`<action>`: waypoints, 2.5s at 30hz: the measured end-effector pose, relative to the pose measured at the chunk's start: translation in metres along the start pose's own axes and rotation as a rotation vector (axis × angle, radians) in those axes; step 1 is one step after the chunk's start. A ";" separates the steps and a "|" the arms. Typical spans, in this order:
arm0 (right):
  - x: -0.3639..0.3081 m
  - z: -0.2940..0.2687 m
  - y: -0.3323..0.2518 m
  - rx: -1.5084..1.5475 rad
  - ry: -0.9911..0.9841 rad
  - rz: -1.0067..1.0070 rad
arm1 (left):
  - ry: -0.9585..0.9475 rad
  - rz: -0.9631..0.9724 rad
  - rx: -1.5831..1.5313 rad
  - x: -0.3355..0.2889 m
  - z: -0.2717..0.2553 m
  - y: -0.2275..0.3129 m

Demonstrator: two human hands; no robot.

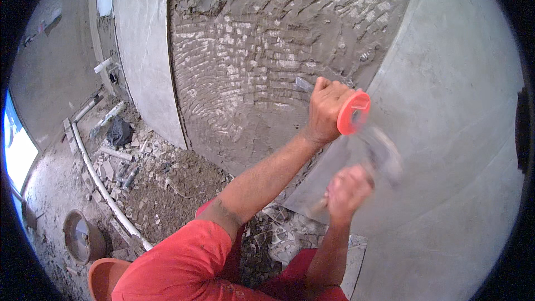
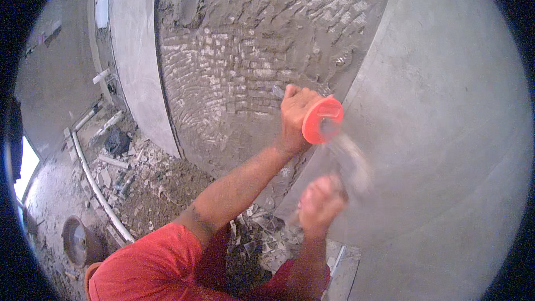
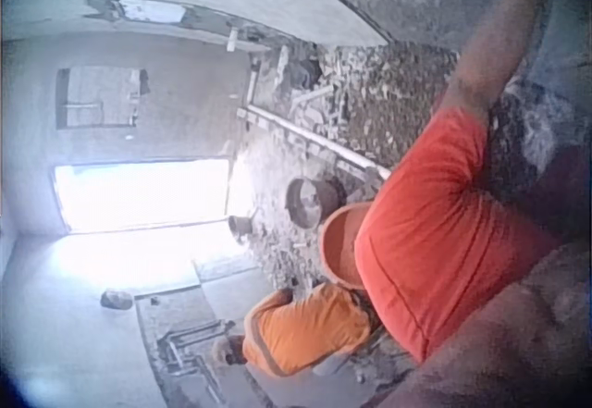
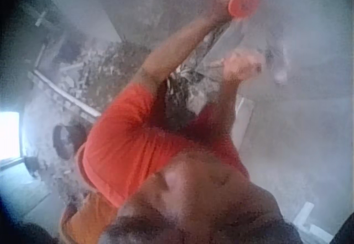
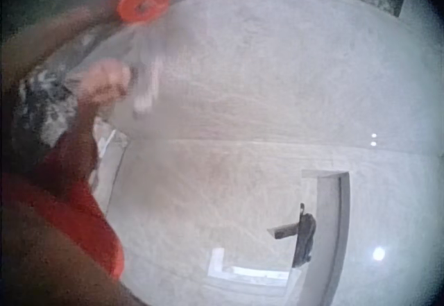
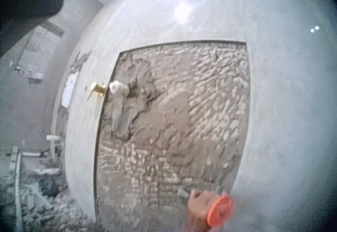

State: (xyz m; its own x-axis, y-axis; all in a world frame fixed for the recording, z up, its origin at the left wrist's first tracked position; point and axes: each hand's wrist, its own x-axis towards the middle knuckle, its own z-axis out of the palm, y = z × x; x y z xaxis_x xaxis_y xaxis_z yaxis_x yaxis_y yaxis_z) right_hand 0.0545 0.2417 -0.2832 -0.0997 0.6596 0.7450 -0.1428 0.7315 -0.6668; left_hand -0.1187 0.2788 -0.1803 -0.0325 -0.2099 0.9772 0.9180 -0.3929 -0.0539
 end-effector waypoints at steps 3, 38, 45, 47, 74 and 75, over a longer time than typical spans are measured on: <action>0.008 0.022 -0.041 0.068 -0.153 0.396 | -0.064 0.041 0.055 -0.016 -0.020 -0.022; -0.002 0.018 -0.045 0.204 0.015 0.176 | 0.035 0.080 -0.050 0.016 -0.007 -0.013; -0.010 0.011 -0.071 0.415 0.123 0.023 | 0.035 0.058 -0.091 0.018 -0.019 -0.010; -0.011 0.018 -0.067 0.535 0.175 0.065 | 0.008 0.062 -0.082 0.014 -0.023 -0.015; 0.010 0.051 -0.036 0.092 -0.250 0.261 | -0.140 0.059 0.061 0.006 -0.051 -0.052; 0.007 0.043 -0.043 0.166 -0.237 0.313 | -0.151 0.079 0.037 0.007 -0.050 -0.050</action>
State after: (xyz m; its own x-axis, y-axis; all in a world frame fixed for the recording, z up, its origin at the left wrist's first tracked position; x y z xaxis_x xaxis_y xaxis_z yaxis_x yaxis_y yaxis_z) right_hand 0.0176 0.2072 -0.2481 -0.3844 0.7731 0.5045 -0.2245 0.4518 -0.8634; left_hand -0.1847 0.2528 -0.1810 0.0972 -0.1012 0.9901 0.9295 -0.3464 -0.1266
